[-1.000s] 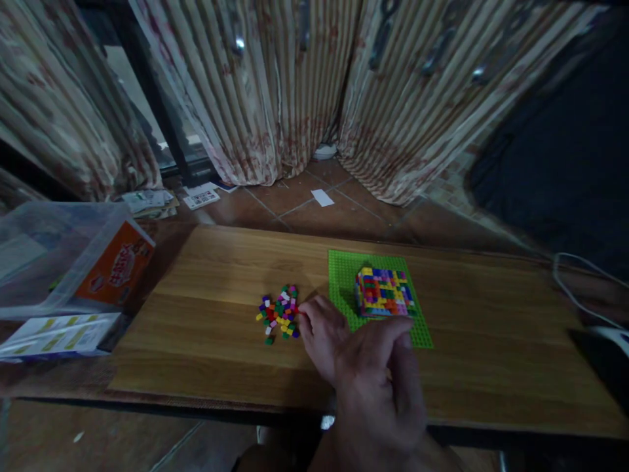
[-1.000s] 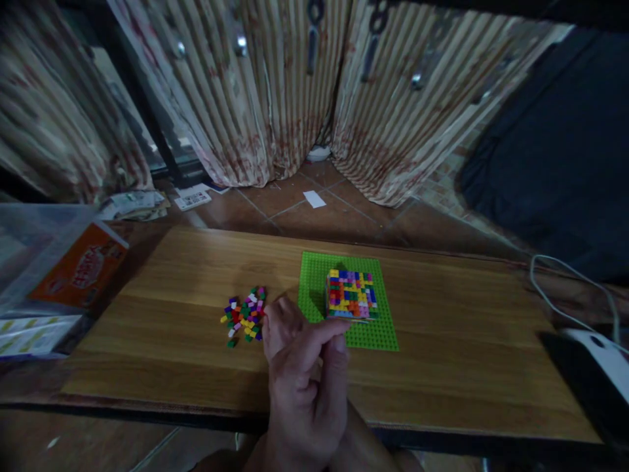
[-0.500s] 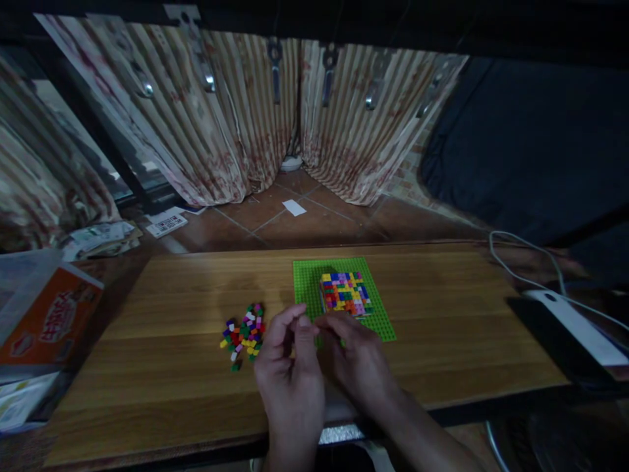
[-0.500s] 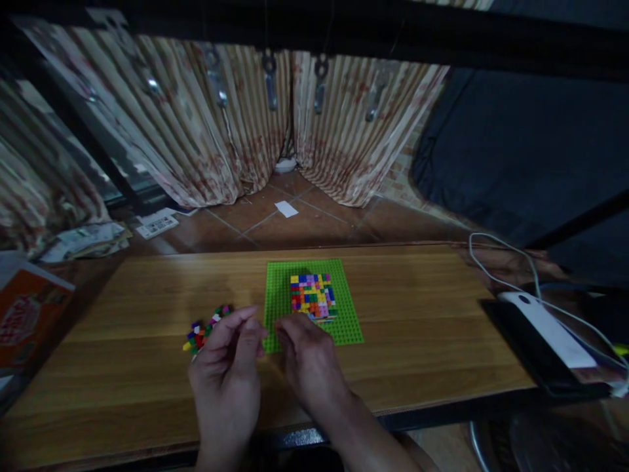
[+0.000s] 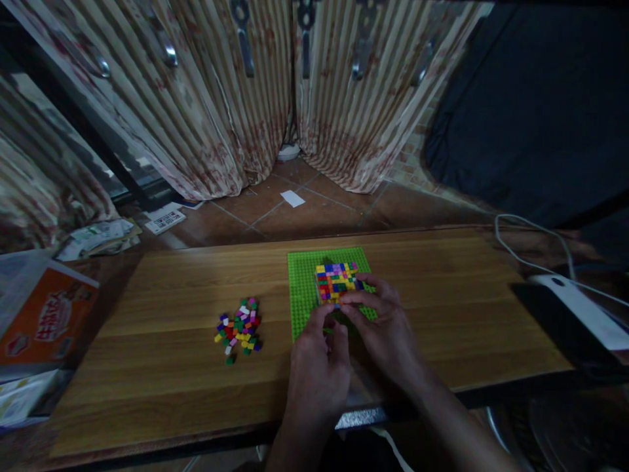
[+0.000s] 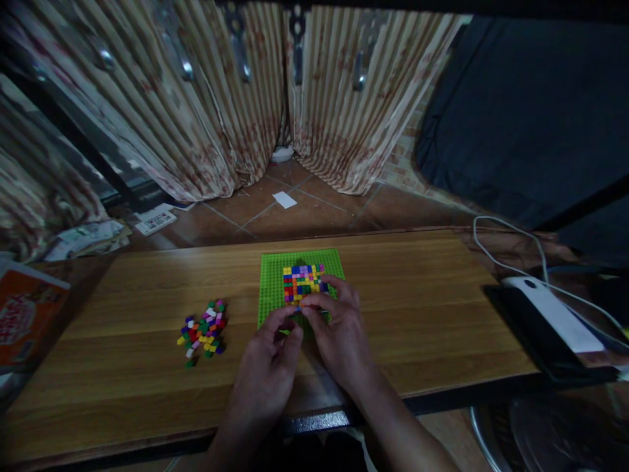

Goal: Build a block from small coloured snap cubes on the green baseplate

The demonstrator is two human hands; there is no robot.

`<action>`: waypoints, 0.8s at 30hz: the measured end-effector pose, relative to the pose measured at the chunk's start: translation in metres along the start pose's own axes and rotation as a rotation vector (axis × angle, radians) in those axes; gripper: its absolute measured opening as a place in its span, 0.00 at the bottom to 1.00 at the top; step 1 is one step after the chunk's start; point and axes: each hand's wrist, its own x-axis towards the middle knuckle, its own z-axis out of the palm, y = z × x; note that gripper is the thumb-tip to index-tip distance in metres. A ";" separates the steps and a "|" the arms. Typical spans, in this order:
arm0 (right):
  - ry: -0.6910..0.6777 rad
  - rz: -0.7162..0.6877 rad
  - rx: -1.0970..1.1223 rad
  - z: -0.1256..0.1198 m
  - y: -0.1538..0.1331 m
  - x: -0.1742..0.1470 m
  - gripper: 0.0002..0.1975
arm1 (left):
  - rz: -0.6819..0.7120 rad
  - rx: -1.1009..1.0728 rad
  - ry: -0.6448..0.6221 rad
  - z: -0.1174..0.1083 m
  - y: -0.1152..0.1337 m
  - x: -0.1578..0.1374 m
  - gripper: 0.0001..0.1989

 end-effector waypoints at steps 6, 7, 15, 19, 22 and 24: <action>-0.007 0.001 -0.021 -0.001 -0.002 0.000 0.05 | 0.023 0.013 -0.028 0.006 -0.001 0.000 0.18; -0.005 0.002 -0.022 -0.001 -0.002 0.000 0.05 | 0.022 0.011 -0.040 0.007 -0.002 0.000 0.19; 0.037 0.080 0.061 0.000 -0.002 0.003 0.02 | 0.015 -0.008 -0.070 0.010 -0.006 -0.001 0.22; 0.052 0.183 0.181 0.002 0.000 0.005 0.06 | 0.019 -0.012 -0.054 0.011 -0.004 -0.002 0.21; 0.041 0.305 0.317 0.003 0.002 0.006 0.11 | 0.017 -0.005 -0.051 0.012 -0.004 -0.002 0.21; 0.046 0.366 0.347 0.005 0.003 0.007 0.13 | 0.014 0.013 -0.051 0.012 -0.004 -0.002 0.21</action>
